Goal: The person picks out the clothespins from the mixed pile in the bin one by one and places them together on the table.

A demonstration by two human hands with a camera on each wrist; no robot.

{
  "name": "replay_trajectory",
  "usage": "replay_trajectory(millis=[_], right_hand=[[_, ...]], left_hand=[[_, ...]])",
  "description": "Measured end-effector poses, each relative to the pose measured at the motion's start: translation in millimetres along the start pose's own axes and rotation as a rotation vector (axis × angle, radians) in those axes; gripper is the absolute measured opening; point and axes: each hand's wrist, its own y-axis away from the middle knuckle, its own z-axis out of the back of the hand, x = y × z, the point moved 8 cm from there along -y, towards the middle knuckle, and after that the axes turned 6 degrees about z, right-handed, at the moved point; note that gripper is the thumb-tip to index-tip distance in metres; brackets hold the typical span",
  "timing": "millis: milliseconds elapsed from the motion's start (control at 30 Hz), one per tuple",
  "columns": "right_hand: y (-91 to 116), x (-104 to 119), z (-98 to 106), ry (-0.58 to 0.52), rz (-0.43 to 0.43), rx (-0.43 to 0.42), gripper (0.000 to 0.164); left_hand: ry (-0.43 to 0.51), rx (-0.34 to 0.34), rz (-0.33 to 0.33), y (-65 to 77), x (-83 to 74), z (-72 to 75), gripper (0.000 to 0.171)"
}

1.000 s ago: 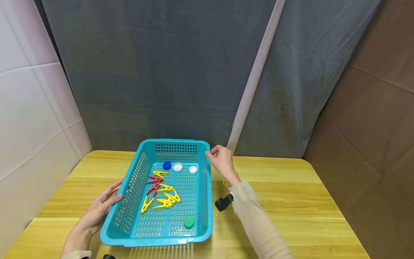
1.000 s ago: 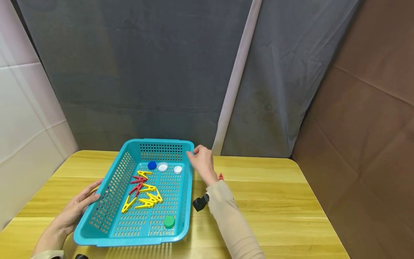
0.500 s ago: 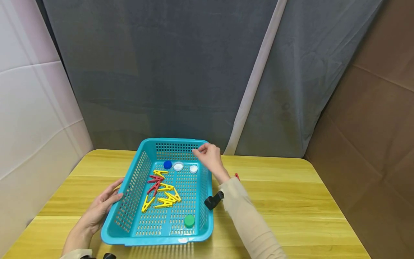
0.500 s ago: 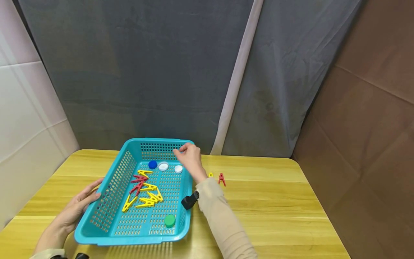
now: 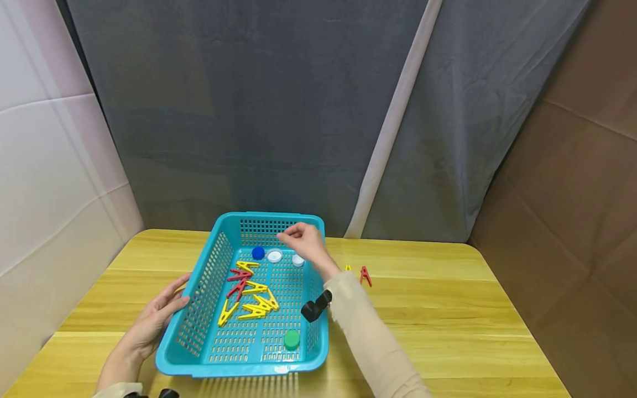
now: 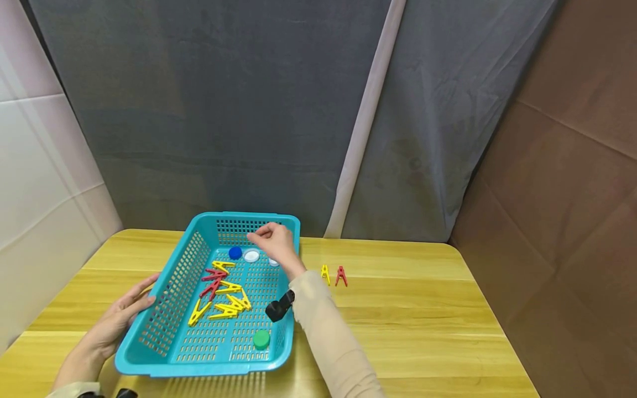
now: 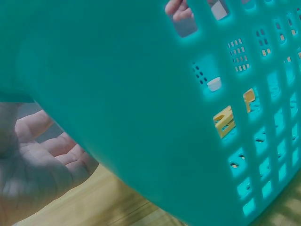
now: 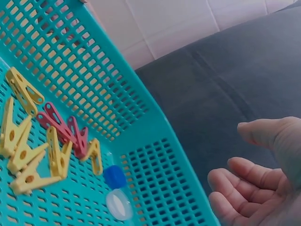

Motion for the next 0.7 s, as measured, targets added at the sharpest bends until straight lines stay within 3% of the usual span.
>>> replay_trajectory(millis=[700], right_hand=[[-14, -13, -56, -0.192, -0.052, 0.149, 0.036]], left_hand=[[0.016, 0.016, -0.009, 1.1, -2.8, -1.4, 0.041]])
